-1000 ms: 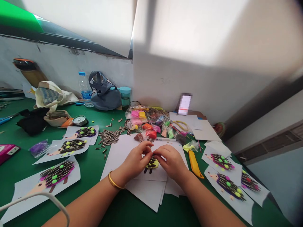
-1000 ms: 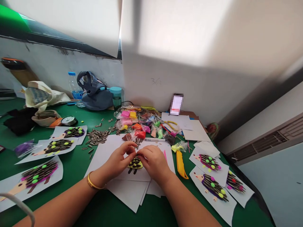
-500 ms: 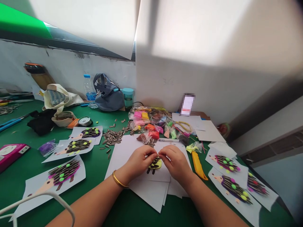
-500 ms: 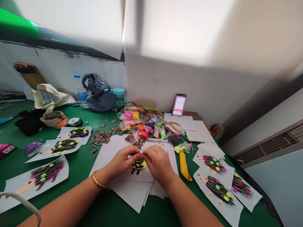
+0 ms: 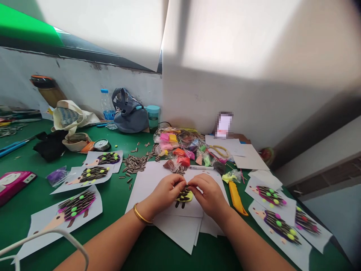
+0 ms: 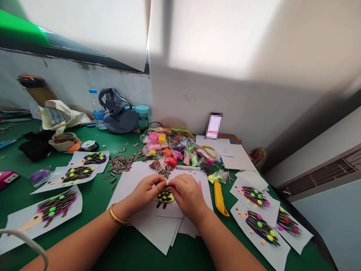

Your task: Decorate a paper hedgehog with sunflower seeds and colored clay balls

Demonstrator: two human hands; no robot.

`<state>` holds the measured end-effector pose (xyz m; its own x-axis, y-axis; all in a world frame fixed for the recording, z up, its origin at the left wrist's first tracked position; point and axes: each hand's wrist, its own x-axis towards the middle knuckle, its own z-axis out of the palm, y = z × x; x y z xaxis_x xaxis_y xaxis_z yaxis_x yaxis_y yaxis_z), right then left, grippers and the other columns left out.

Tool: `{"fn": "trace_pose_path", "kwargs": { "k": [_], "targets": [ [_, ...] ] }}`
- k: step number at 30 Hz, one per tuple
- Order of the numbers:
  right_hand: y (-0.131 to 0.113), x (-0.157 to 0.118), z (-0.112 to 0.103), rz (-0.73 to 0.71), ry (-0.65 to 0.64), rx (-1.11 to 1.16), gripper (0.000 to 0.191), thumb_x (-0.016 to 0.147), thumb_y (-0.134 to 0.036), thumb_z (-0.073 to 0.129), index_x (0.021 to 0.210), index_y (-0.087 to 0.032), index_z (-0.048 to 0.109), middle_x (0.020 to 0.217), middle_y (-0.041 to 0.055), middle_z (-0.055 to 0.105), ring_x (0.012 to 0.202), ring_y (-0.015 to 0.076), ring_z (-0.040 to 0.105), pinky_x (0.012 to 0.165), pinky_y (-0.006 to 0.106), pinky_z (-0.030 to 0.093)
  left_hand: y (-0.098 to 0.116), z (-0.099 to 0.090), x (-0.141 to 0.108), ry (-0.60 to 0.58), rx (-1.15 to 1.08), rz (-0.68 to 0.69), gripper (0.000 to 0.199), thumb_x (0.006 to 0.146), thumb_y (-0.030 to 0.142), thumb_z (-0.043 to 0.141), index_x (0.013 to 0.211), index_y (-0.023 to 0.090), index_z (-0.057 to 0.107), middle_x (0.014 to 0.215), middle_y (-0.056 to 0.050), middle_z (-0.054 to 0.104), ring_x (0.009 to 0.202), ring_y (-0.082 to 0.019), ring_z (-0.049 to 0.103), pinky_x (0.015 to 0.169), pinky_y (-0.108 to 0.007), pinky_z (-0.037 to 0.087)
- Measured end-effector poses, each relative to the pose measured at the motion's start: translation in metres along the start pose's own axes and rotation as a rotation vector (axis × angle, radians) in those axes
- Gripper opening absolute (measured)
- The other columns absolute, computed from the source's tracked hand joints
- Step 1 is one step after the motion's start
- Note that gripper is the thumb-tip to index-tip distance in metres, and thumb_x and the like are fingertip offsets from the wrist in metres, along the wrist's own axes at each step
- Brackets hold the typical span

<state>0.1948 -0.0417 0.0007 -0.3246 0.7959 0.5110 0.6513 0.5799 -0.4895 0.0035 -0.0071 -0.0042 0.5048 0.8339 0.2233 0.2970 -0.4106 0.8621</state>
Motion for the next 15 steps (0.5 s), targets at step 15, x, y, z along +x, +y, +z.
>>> {"fn": "trace_pose_path", "kwargs": {
  "k": [15],
  "targets": [
    [0.008,0.005,-0.016,0.158,-0.165,-0.070,0.009,0.088,-0.021,0.061,0.084,-0.022,0.068,0.084,0.0027,0.069,0.082,0.0179,0.061,0.074,0.030,0.045,-0.019,-0.012,0.005,0.037,0.227,0.006,0.019,0.091,0.023,0.048,0.096,0.021,0.066,0.095,-0.003,0.069,0.087,-0.018,0.062,0.078,-0.029,0.047]
  ]
}}
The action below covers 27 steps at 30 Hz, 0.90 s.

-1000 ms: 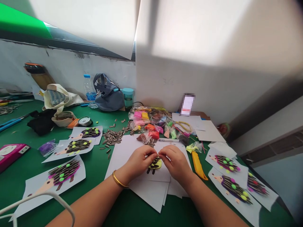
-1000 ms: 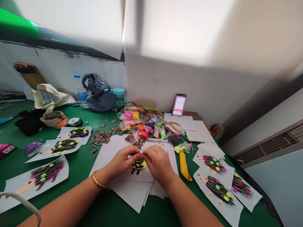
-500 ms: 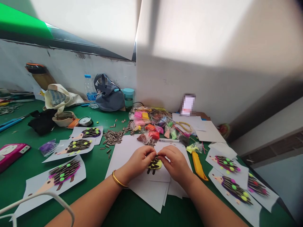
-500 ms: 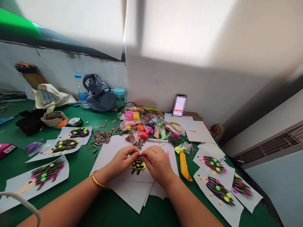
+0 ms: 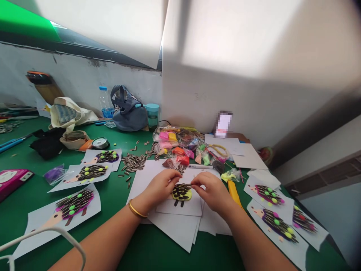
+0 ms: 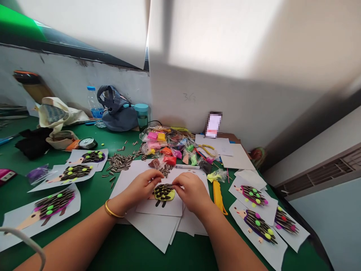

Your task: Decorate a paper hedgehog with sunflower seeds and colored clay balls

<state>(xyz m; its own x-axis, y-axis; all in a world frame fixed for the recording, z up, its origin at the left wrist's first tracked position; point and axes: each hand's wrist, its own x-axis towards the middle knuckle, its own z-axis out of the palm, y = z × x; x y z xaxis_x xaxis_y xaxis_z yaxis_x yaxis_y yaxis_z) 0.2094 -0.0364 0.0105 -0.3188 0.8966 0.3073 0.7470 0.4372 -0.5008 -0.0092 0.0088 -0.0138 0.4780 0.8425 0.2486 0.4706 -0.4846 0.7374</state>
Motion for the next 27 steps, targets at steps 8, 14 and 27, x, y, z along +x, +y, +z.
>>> {"fn": "trace_pose_path", "kwargs": {
  "k": [8,14,27],
  "targets": [
    [0.008,0.002,-0.006,0.247,-0.289,-0.062,0.008,0.078,-0.019,0.064,0.077,-0.023,0.071,0.082,0.0002,0.069,0.076,0.0156,0.061,0.064,0.025,0.041,-0.021,-0.013,0.001,-0.085,0.293,0.060,0.022,0.085,0.012,0.056,0.093,0.022,0.074,0.096,-0.007,0.069,0.097,-0.022,0.061,0.088,-0.034,0.047],
    [0.000,0.002,0.003,0.219,-0.282,-0.060,0.011,0.076,-0.014,0.062,0.074,-0.023,0.069,0.080,-0.0005,0.069,0.076,0.0149,0.060,0.065,0.024,0.040,-0.016,-0.013,0.000,-0.097,0.337,0.066,0.022,0.086,0.016,0.056,0.093,0.024,0.076,0.094,-0.007,0.068,0.095,-0.022,0.060,0.085,-0.032,0.047],
    [-0.001,0.001,0.014,0.114,-0.285,-0.137,0.014,0.078,-0.012,0.060,0.075,-0.021,0.070,0.079,0.0013,0.069,0.078,0.0163,0.059,0.068,0.026,0.039,-0.018,-0.012,0.000,-0.108,0.367,0.064,0.021,0.087,0.016,0.056,0.093,0.024,0.075,0.094,-0.006,0.068,0.095,-0.022,0.060,0.084,-0.032,0.046]
  ]
}}
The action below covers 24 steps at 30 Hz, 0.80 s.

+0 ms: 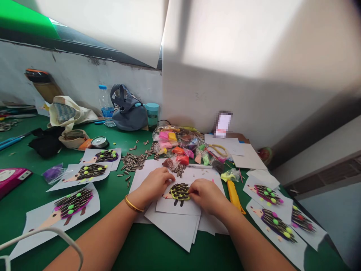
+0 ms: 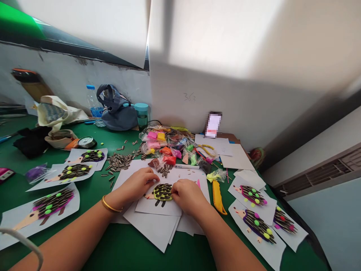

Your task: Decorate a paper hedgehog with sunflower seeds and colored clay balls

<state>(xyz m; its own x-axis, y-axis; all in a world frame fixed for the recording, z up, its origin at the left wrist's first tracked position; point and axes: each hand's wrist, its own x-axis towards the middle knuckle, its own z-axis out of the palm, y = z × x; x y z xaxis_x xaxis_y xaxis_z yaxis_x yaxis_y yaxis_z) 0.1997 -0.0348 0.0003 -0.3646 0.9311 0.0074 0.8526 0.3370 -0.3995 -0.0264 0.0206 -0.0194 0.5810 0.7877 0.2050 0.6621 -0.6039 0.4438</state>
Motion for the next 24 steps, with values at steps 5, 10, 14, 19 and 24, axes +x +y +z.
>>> {"fn": "trace_pose_path", "kwargs": {
  "k": [5,10,14,19,24],
  "targets": [
    [0.000,0.001,0.002,0.009,-0.012,-0.023,0.013,0.078,-0.013,0.060,0.078,-0.021,0.071,0.080,0.0014,0.069,0.079,0.0161,0.059,0.070,0.025,0.039,0.001,-0.001,0.000,-0.009,-0.001,-0.008,0.021,0.086,0.015,0.058,0.093,0.024,0.075,0.094,-0.006,0.068,0.095,-0.022,0.059,0.084,-0.032,0.046],
    [0.001,0.001,0.002,0.045,-0.018,-0.005,0.009,0.079,-0.017,0.062,0.079,-0.021,0.069,0.082,0.0014,0.069,0.079,0.0158,0.059,0.069,0.025,0.038,0.001,-0.002,0.000,-0.019,0.003,-0.007,0.021,0.086,0.015,0.058,0.093,0.023,0.075,0.095,-0.006,0.068,0.096,-0.021,0.059,0.085,-0.031,0.045],
    [0.001,0.002,0.004,0.044,-0.017,0.000,0.009,0.079,-0.017,0.061,0.079,-0.021,0.069,0.082,0.0018,0.068,0.080,0.0161,0.058,0.069,0.025,0.038,0.001,-0.002,0.000,-0.024,0.009,-0.004,0.021,0.086,0.015,0.058,0.094,0.023,0.075,0.094,-0.005,0.068,0.095,-0.021,0.059,0.085,-0.031,0.045],
    [0.005,0.001,0.000,0.056,-0.022,0.058,0.003,0.079,-0.021,0.065,0.078,-0.021,0.069,0.081,0.0007,0.068,0.077,0.0156,0.058,0.066,0.025,0.037,-0.001,-0.001,0.000,-0.020,-0.001,-0.008,0.020,0.086,0.015,0.059,0.094,0.023,0.076,0.095,-0.005,0.068,0.097,-0.021,0.059,0.086,-0.031,0.045],
    [0.024,0.005,-0.005,0.078,0.113,0.141,0.017,0.090,-0.028,0.055,0.092,-0.022,0.071,0.093,0.0029,0.069,0.087,0.0174,0.059,0.078,0.028,0.044,0.001,-0.002,0.001,-0.028,0.010,-0.002,0.022,0.088,0.016,0.056,0.093,0.023,0.076,0.094,-0.006,0.068,0.095,-0.021,0.059,0.085,-0.032,0.046]
  ]
}}
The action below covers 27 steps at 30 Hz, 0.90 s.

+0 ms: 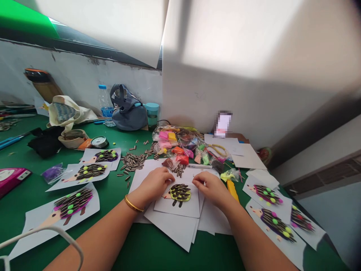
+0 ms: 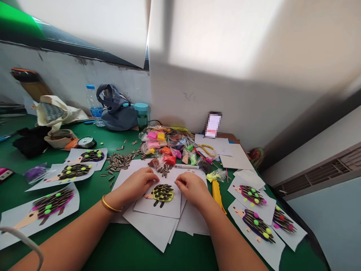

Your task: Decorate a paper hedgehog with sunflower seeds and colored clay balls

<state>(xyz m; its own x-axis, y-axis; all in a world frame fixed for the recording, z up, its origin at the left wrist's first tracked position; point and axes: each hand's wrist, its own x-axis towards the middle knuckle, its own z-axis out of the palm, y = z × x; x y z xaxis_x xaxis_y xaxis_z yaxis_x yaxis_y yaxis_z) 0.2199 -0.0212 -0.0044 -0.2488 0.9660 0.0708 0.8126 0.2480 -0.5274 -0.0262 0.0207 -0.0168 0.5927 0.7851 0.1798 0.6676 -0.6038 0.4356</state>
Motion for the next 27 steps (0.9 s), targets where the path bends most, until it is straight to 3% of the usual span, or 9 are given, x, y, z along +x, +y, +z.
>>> {"fn": "trace_pose_path", "kwargs": {
  "k": [4,7,18,23,27],
  "targets": [
    [0.010,0.016,0.015,-0.141,0.063,-0.052,0.047,0.085,-0.003,0.047,0.121,-0.027,0.066,0.119,0.0048,0.062,0.112,0.0192,0.052,0.097,0.032,0.039,0.001,0.000,0.001,-0.008,0.020,-0.011,0.023,0.088,0.015,0.055,0.093,0.022,0.076,0.093,-0.007,0.068,0.096,-0.022,0.059,0.086,-0.032,0.046],
    [0.010,0.025,0.026,-0.141,0.011,-0.146,0.057,0.083,0.002,0.046,0.123,-0.035,0.065,0.119,0.0024,0.061,0.113,0.0209,0.050,0.095,0.035,0.038,0.001,0.001,0.001,-0.009,0.027,-0.025,0.024,0.088,0.015,0.054,0.094,0.023,0.076,0.093,-0.007,0.068,0.096,-0.022,0.060,0.086,-0.033,0.046],
    [0.008,0.025,0.023,-0.138,0.043,-0.361,0.012,0.090,-0.018,0.059,0.091,-0.024,0.069,0.104,0.0043,0.066,0.105,0.0217,0.052,0.089,0.034,0.037,0.002,0.002,0.001,0.009,0.040,-0.031,0.024,0.089,0.018,0.054,0.092,0.024,0.076,0.092,-0.007,0.068,0.094,-0.021,0.060,0.084,-0.032,0.046],
    [0.008,0.022,0.022,-0.057,0.046,-0.432,0.013,0.093,-0.016,0.052,0.093,-0.020,0.064,0.104,0.0082,0.064,0.103,0.0226,0.052,0.086,0.033,0.038,-0.001,0.001,0.001,-0.004,0.103,0.004,0.023,0.087,0.019,0.056,0.095,0.026,0.077,0.090,-0.006,0.066,0.089,-0.021,0.059,0.078,-0.031,0.044],
    [0.005,0.012,0.007,0.063,0.057,-0.331,0.016,0.093,-0.013,0.046,0.092,-0.019,0.062,0.099,0.0076,0.066,0.097,0.0214,0.055,0.082,0.031,0.039,-0.006,0.000,0.000,-0.016,0.123,0.042,0.026,0.088,0.020,0.056,0.101,0.031,0.077,0.090,-0.006,0.065,0.086,-0.019,0.058,0.075,-0.031,0.041]
  ]
}}
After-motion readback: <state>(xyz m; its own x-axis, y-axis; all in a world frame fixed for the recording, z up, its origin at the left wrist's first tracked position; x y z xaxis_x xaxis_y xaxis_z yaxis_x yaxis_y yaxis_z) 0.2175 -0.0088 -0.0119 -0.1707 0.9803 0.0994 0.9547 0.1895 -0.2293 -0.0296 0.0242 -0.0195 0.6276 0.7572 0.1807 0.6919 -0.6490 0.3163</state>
